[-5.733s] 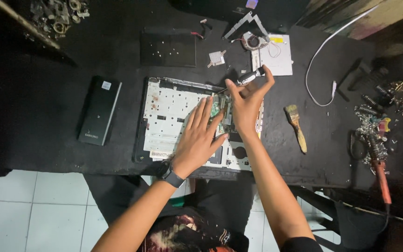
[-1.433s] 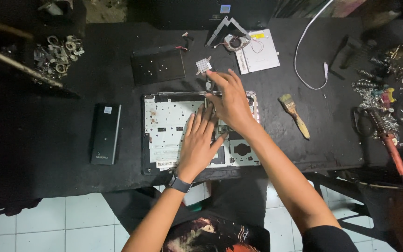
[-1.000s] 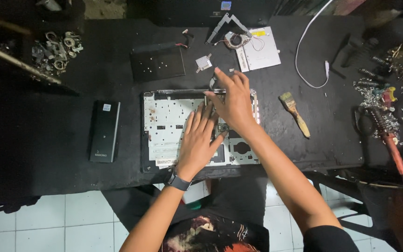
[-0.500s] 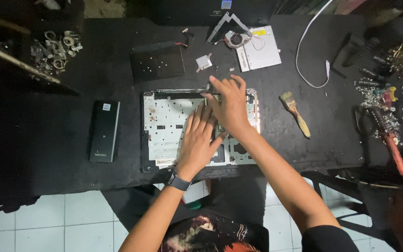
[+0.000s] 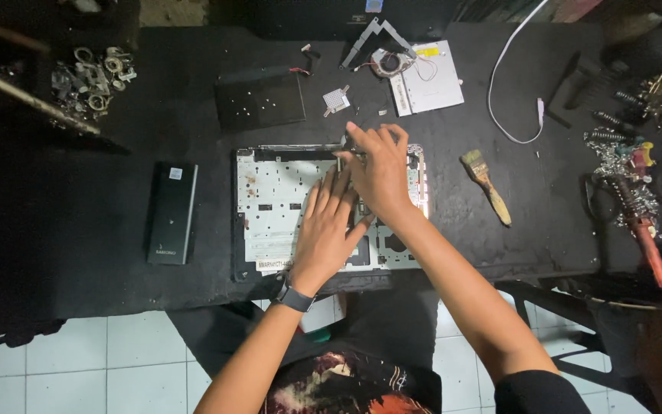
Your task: Disassembling and cleaning the internal components of a laptop using a screwdriver and a brush.
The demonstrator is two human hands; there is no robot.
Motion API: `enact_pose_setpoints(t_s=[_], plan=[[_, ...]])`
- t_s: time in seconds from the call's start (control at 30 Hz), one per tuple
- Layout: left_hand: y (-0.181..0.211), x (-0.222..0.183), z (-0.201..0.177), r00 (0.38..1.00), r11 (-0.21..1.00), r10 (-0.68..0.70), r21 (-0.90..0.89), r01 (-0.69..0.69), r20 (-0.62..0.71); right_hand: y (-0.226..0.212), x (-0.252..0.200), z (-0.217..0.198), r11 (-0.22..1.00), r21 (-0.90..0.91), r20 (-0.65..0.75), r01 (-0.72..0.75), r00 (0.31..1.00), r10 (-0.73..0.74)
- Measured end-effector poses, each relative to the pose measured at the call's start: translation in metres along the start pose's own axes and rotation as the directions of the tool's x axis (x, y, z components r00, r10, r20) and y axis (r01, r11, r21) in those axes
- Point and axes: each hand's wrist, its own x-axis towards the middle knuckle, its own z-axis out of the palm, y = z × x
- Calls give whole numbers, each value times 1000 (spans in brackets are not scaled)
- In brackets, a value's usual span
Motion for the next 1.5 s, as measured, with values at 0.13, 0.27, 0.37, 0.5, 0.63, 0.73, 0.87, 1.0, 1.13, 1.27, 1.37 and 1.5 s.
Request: enact_pose_setpoints(t_s=[0.13,0.27,0.37,0.5,0.63,0.73,0.87,1.0,1.13,1.27,1.37,1.5], plan=[[1,-1,-2,1000,1000,-9,-4,9,4,-12,10,-13,998,55,3,-23,1000,23],[-1,0,1,1000,1000,0,20,0,-5,10,-2,5,999,18,-17,-35,999,35],[0,0,0,1000,1000,-8,17,8,6,0,2,-3,1000,3,42,9,999,-9],[-1,1,-1,1000,1000,-20,5,20,5,-14,8,-11,999,55,63,-4,998,1],[3,-1,-3,1000,1000,-6,-13,6,-5,-28,8,-34,940,317,-46,-126,988,148],[3,1,-2,1000,1000,-4,-31,4,4,-33,-11,-75,715,619,-43,-326,895,445],[3,-1,-1,999,1000,25,-2,-25,35,-31,-86,-124,207,779,287,-592,631,721],[0,0,3,996,1000,12,13,-14,86,-47,-163,-162,10,711,530,-703,546,649],[-8,0,13,988,965,157,213,-152,-4,-60,-213,-175,-131,439,867,-889,380,324],[-6,2,8,993,991,88,98,-96,84,-69,-228,-167,-295,179,984,-939,162,79],[27,13,-2,992,998,-58,-19,61,115,-61,-247,-149,-277,158,986,-948,165,-1],[48,21,29,977,990,113,-106,-95,179,-57,-256,-133,-312,206,978,-928,205,36]])
